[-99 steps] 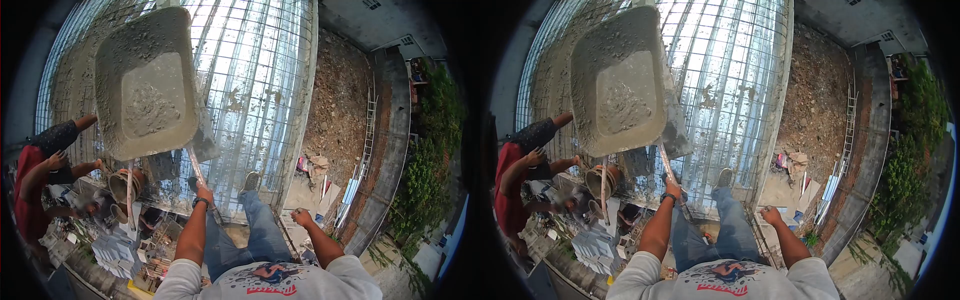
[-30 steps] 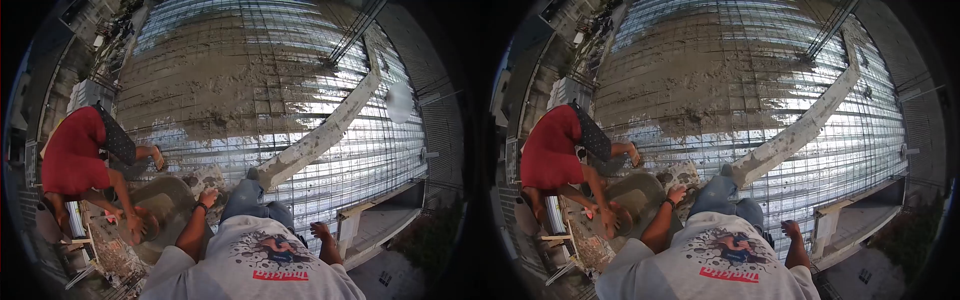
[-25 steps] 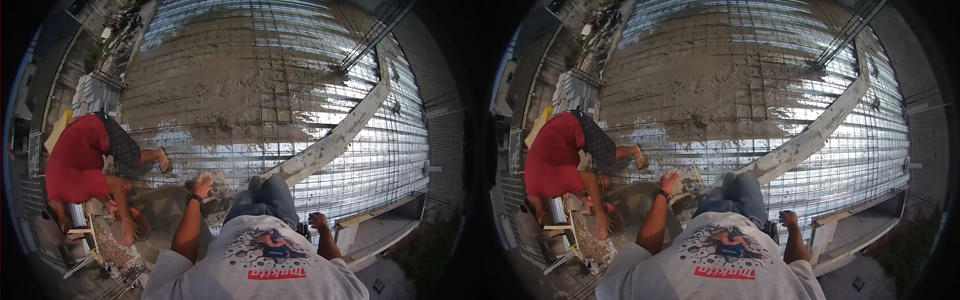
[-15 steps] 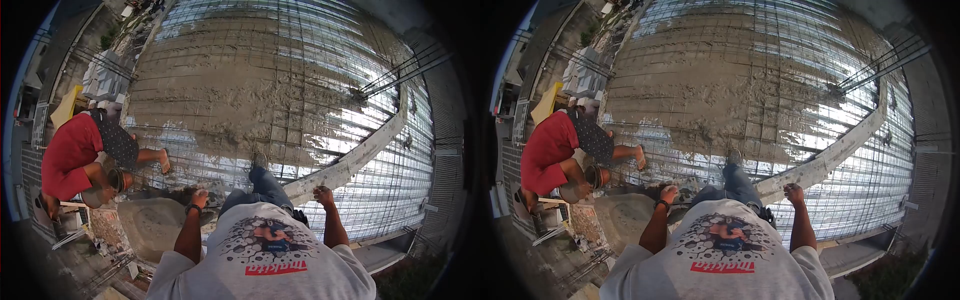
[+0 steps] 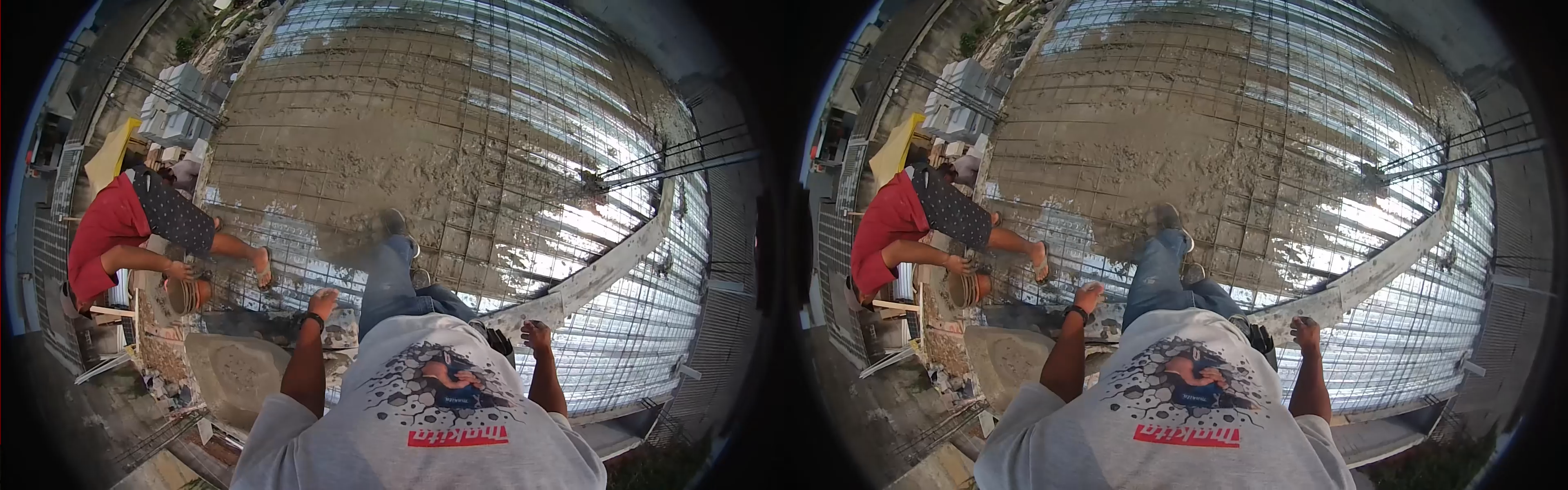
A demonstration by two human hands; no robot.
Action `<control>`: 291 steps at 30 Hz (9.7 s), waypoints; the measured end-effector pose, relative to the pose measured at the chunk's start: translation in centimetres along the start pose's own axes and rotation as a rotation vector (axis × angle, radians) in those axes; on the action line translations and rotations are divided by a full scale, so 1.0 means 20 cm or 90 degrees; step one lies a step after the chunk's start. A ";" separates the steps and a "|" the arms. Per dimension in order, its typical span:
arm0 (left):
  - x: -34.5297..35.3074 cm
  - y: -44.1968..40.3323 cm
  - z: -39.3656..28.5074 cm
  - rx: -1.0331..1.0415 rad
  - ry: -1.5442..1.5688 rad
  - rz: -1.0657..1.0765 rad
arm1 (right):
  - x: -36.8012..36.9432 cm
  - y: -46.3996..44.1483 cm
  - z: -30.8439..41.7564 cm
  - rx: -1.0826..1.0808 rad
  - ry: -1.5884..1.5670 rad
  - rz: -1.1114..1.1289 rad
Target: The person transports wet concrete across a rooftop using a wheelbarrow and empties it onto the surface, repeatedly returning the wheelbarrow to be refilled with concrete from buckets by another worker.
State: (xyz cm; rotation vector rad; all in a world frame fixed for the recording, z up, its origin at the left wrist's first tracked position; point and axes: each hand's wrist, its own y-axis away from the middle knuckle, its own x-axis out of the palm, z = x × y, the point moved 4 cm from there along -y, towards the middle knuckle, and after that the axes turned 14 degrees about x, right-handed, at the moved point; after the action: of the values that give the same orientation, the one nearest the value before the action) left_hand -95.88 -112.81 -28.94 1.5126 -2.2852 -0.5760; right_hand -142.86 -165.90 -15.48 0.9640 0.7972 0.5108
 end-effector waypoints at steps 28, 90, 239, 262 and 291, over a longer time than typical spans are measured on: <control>0.13 0.16 -0.34 -0.006 0.055 -0.148 | 0.06 0.01 0.23 0.090 0.067 0.000; 0.13 0.11 -0.26 -0.109 0.031 -0.091 | 0.06 0.11 0.02 0.153 0.179 -0.002; -5.22 5.95 3.01 -0.341 0.141 -0.609 | 5.30 2.98 -4.57 -0.120 0.994 0.192; -7.73 5.14 2.49 0.098 0.233 -0.831 | 7.24 3.59 -4.13 -0.181 0.709 0.301; -8.78 5.06 1.80 0.091 -0.016 -1.063 | 8.78 3.97 -3.94 -0.360 0.731 0.229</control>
State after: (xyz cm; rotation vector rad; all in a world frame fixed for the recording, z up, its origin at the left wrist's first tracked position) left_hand -127.15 90.44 -18.70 3.1792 -0.5252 -0.7162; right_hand -99.83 36.62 -36.38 0.1991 1.3809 1.5779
